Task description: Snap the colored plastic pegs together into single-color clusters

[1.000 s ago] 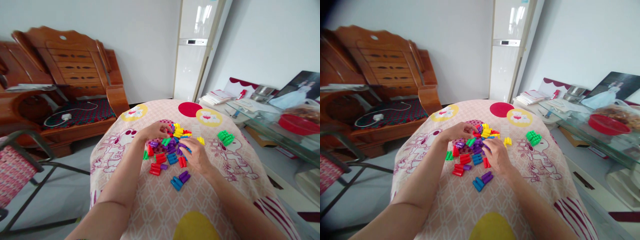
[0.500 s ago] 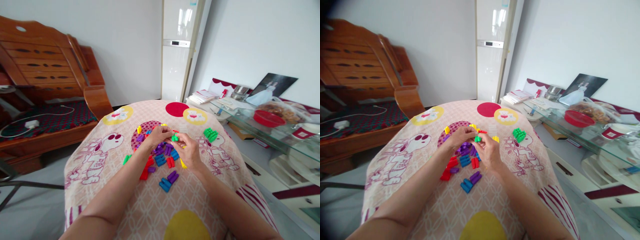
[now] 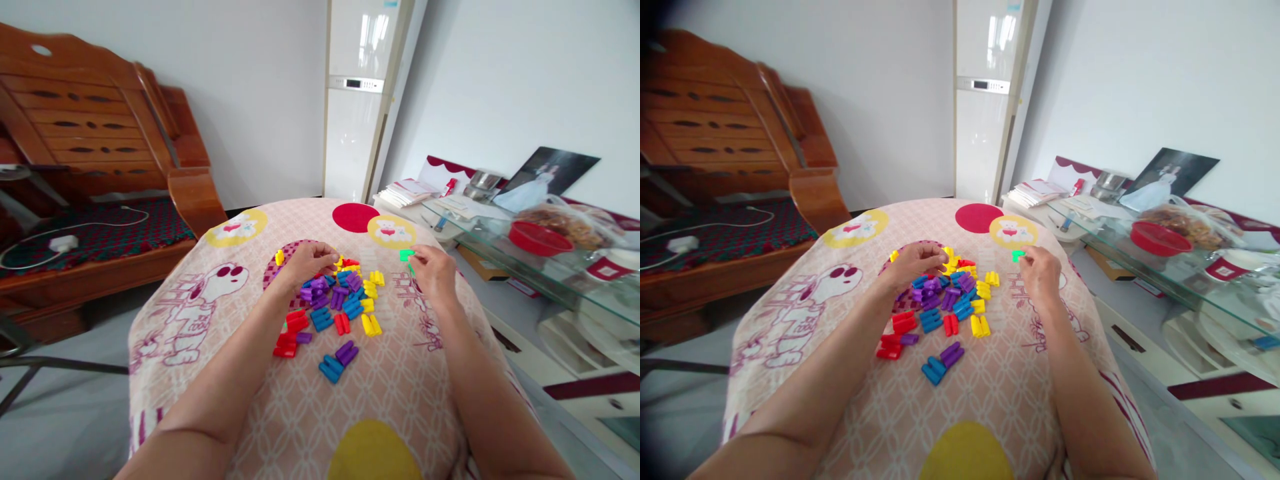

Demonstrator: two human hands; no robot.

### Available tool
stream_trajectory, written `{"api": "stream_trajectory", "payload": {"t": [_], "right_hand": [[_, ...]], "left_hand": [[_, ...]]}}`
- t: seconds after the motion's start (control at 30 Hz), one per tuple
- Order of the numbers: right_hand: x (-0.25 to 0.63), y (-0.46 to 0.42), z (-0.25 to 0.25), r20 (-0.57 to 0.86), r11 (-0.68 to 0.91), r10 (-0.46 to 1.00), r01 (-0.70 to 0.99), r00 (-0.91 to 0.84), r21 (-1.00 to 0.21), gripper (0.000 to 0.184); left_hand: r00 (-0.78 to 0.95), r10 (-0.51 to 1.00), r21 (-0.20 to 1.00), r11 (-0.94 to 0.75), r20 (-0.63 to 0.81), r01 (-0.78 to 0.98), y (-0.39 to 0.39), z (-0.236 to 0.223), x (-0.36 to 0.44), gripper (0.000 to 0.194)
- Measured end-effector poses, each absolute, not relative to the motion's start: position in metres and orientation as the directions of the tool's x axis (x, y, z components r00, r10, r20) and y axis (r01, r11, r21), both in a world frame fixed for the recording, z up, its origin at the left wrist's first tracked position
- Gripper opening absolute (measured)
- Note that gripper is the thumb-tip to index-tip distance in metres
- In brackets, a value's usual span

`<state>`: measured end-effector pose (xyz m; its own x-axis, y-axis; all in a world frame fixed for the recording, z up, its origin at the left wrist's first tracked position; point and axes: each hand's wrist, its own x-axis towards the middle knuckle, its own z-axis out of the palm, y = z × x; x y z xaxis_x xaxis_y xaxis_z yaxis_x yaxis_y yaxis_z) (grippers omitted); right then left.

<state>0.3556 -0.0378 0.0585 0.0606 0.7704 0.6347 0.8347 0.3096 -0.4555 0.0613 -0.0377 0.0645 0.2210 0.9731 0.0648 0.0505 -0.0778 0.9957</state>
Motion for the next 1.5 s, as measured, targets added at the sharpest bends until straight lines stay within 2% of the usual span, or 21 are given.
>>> {"api": "stream_trajectory", "payload": {"t": [0.1, 0.23, 0.5, 0.6, 0.7, 0.8, 0.9, 1.0, 1.23, 1.37, 1.5], "right_hand": [[0.38, -0.026, 0.049, 0.579, 0.163, 0.814, 0.94, 0.043, -0.299, 0.027], [0.389, -0.018, 0.035, 0.478, 0.042, 0.877, 0.983, 0.05, -0.18, 0.023], [0.39, -0.011, 0.025, 0.407, 0.045, 0.913, 0.998, -0.021, -0.05, 0.016], [0.387, -0.014, 0.028, 0.451, 0.064, 0.891, 0.997, -0.044, -0.03, 0.017], [0.369, -0.024, 0.039, 0.573, 0.19, 0.814, 0.975, -0.093, -0.112, 0.019], [0.332, -0.046, 0.051, 0.658, 0.442, 0.722, 0.875, -0.216, -0.198, 0.02], [0.284, -0.079, 0.054, 0.651, 0.667, 0.646, 0.709, -0.398, -0.229, 0.018], [0.243, -0.111, 0.044, 0.597, 0.797, 0.567, 0.562, -0.568, -0.223, 0.02], [0.175, -0.138, 0.036, 0.358, 0.895, 0.445, 0.422, -0.821, -0.146, 0.017], [0.133, -0.13, 0.029, 0.343, 0.925, 0.364, 0.381, -0.866, -0.02, 0.02], [0.106, -0.117, 0.01, 0.263, 0.897, 0.404, 0.436, -0.876, 0.072, 0.02]], "left_hand": [[0.196, 0.978, 0.996, -0.077, 0.069, 0.032, -0.037, 0.069, 0.054, 0.033], [0.199, 0.977, 0.997, -0.074, 0.07, 0.016, -0.038, 0.07, 0.051, 0.033], [0.143, 0.986, 0.996, -0.086, 0.083, 0.015, -0.037, 0.073, 0.037, 0.032], [0.079, 0.991, 0.994, -0.111, 0.109, 0.021, -0.036, 0.077, 0.023, 0.03], [-0.015, 0.992, 0.992, -0.124, 0.124, 0.017, -0.035, 0.081, 0.005, 0.028], [-0.1, 0.983, 0.988, -0.155, 0.154, -0.001, -0.035, 0.084, -0.011, 0.028], [-0.148, 0.97, 0.981, -0.194, 0.191, -0.012, -0.036, 0.086, -0.024, 0.029], [-0.176, 0.961, 0.975, -0.22, 0.211, -0.032, -0.037, 0.086, -0.034, 0.032], [-0.218, 0.947, 0.962, -0.26, 0.236, -0.088, -0.041, 0.09, -0.045, 0.037], [-0.227, 0.947, 0.964, -0.251, 0.227, -0.083, -0.043, 0.093, -0.047, 0.038], [-0.224, 0.944, 0.957, -0.271, 0.243, -0.103, -0.045, 0.094, -0.048, 0.038]]}}
